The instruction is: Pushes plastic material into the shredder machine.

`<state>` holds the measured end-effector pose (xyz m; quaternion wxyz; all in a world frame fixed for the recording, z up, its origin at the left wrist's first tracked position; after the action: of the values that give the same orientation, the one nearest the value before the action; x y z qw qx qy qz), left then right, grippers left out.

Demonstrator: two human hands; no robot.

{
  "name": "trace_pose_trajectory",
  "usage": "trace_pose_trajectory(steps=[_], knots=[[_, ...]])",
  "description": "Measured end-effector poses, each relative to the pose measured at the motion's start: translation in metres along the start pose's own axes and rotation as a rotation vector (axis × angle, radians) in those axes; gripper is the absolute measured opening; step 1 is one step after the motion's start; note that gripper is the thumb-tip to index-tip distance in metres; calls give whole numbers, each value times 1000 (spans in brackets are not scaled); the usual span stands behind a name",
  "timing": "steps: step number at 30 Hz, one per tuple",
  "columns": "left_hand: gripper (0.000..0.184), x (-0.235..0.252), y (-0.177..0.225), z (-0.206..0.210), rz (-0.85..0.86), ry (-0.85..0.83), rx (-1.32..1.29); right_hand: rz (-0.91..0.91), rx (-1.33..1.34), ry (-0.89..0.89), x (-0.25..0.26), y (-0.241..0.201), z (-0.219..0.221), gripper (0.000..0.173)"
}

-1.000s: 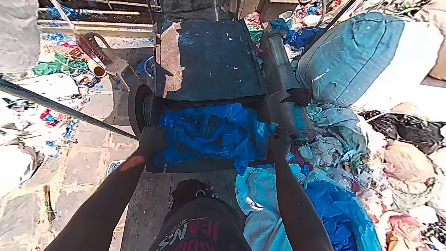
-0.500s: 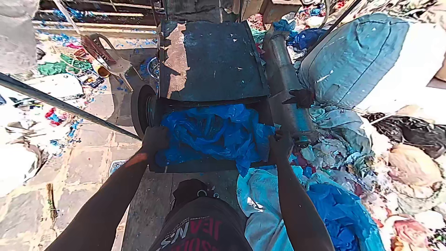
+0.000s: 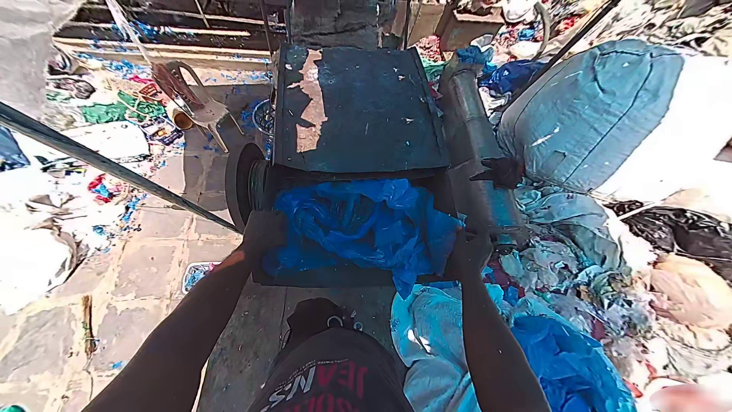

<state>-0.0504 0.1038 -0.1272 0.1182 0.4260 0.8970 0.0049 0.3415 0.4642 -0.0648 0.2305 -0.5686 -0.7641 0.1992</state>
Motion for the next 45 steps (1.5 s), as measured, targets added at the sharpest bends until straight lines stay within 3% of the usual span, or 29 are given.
trace_pose_trajectory(steps=[11, 21, 26, 38, 45], knots=[[33, 0, 0, 0, -13, -31, -20, 21, -80, -16, 2, 6, 4, 33], [30, 0, -1, -2, -24, -35, -7, -78, -98, 24, 4, 2, 7, 36], [28, -1, 0, -2, 27, 26, -10, -127, -103, 41, 3, 2, 7, 29], [37, -3, -1, -5, -36, -89, -42, -107, -114, 14, 13, 30, 25, 40], [40, -6, 3, -13, -30, -116, -19, -87, -72, -7, 8, 21, 23, 43]])
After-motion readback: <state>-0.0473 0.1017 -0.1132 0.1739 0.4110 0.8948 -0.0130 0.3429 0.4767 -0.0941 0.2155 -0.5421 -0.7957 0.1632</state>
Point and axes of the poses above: each hand's wrist, its own x-axis towards the middle knuckle, its own z-axis out of the palm, y = z × x, the point moved 9 cm from there along x, towards the middle knuckle, and after that the axes turned 2 degrees about -x, right-handed, at the moved point
